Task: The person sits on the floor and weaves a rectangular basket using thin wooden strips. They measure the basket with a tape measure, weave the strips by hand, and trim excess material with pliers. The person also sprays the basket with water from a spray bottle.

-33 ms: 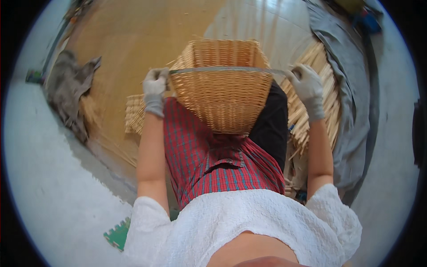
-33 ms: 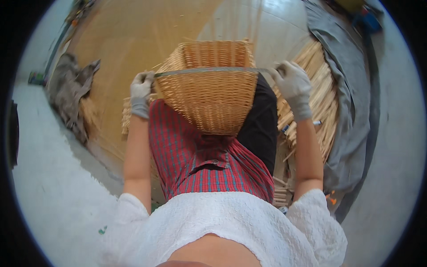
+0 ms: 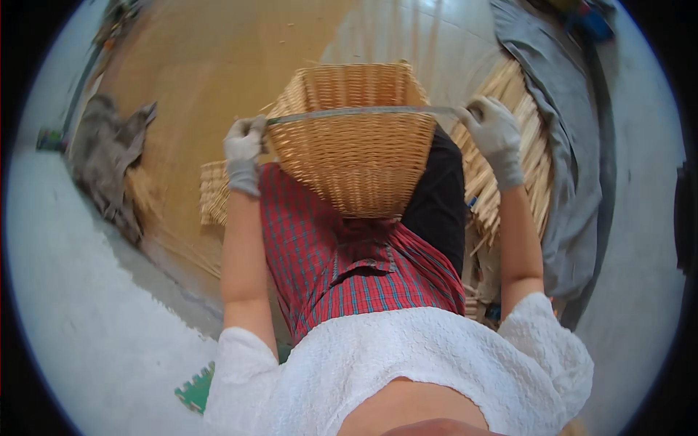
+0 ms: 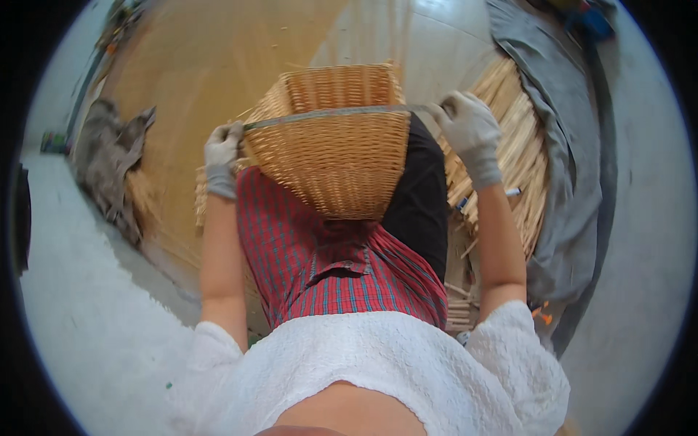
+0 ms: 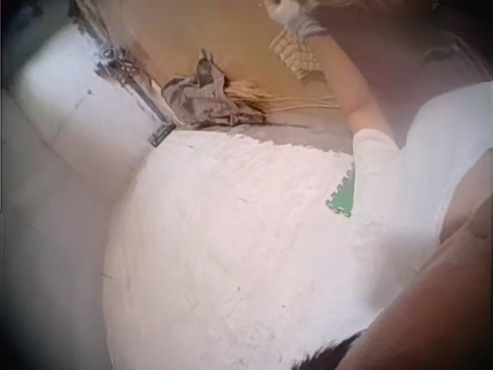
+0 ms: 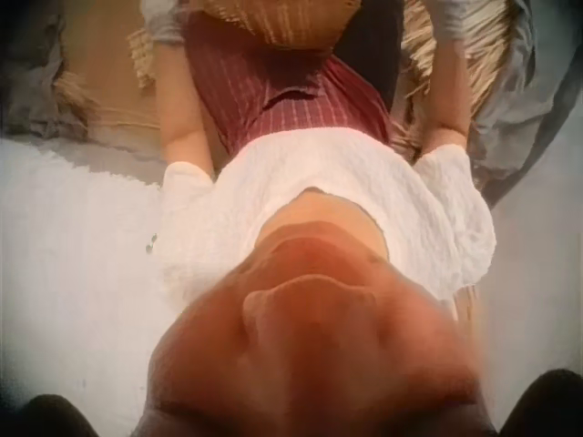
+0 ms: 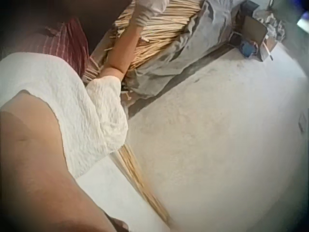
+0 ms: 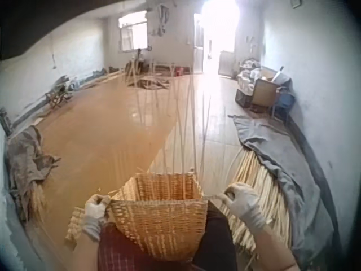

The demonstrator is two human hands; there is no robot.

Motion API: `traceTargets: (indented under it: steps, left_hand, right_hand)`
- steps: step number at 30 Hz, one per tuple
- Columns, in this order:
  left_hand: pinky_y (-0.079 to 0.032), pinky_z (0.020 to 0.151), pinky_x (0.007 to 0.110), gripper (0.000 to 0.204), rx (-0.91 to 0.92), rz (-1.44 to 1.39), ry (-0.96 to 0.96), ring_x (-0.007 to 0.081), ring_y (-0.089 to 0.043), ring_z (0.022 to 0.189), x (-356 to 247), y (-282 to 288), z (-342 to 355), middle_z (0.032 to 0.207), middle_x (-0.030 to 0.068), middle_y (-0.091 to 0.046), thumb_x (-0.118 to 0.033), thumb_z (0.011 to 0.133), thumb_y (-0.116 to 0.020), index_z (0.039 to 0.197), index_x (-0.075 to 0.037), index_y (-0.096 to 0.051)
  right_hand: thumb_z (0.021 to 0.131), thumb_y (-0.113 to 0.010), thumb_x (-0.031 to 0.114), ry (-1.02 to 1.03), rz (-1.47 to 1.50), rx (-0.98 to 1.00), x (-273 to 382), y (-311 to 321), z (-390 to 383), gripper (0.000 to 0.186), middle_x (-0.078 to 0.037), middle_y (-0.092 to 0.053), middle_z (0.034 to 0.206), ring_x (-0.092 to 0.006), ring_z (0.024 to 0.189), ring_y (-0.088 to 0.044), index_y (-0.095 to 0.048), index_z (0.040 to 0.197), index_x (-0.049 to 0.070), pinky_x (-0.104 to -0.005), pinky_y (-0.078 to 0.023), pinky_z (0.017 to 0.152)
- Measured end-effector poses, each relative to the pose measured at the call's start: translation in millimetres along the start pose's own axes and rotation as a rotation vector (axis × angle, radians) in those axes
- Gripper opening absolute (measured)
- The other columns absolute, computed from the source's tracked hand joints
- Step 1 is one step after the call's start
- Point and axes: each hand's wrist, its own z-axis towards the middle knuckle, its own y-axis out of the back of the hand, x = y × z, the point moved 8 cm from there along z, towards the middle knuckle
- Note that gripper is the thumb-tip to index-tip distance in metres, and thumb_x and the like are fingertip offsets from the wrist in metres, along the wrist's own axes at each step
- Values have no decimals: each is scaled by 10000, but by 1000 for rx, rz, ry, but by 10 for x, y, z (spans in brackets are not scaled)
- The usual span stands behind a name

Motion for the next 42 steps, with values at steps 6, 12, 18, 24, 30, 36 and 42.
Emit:
traceTargets:
  steps: [6,12,18,24,30,36,42]
  left_hand:
    - [-482,443,255,278,-23,-14,22,95,-562,528,10,-71,0,685,31,-634,-251,904,-809,900,-6,-679]
    - [-492,448,252,298,-47,30,-21,93,-556,514,-23,-7,2,664,27,-626,-276,903,-810,881,-10,-677]
    - [-498,458,247,303,-35,50,-6,92,-544,515,-50,21,-18,681,27,-626,-282,906,-807,884,-11,-674]
    - [-569,600,297,292,25,16,-18,150,-633,720,78,5,63,824,62,-649,-267,950,-758,1037,0,-676]
    - [-492,1032,406,586,68,-184,-166,272,-558,1222,312,-121,-246,1342,142,-578,-256,987,-697,1460,-23,-443]
    - [-447,1067,449,797,233,189,-185,314,-532,1247,542,-348,-89,1410,170,-543,-441,884,-800,1442,14,-457]
    - [-445,1056,438,909,214,168,-64,292,-537,1224,725,-212,-206,1421,162,-538,-598,856,-762,1447,19,-452]
  right_hand:
    - [862,-747,460,-45,-18,31,-301,-174,21,401,-123,-694,868,-316,876,-671,-751,962,72,-414,-522,802]
    - [878,-732,458,-45,18,101,-296,-174,29,415,-125,-700,875,-311,868,-665,-746,976,55,-418,-521,807]
    - [892,-718,373,78,46,49,-240,-236,25,328,-142,-692,860,-338,866,-666,-726,937,48,-424,-518,816]
    - [918,-696,250,177,95,-111,-202,-157,-151,190,-143,-672,843,-357,864,-654,-698,952,64,-415,-504,854]
    - [954,-671,298,-43,453,-60,-810,-400,-1090,190,-132,-660,898,-343,932,-633,-681,1008,116,-439,-498,841]
    - [957,-605,317,-546,382,264,-2117,-1672,-3031,240,-174,-694,1038,-356,1009,-661,-699,1039,112,-456,-515,883]
    - [891,-596,325,-804,187,425,-2667,-1711,-3539,283,-154,-700,1135,-338,1052,-674,-704,1099,166,-448,-525,961]
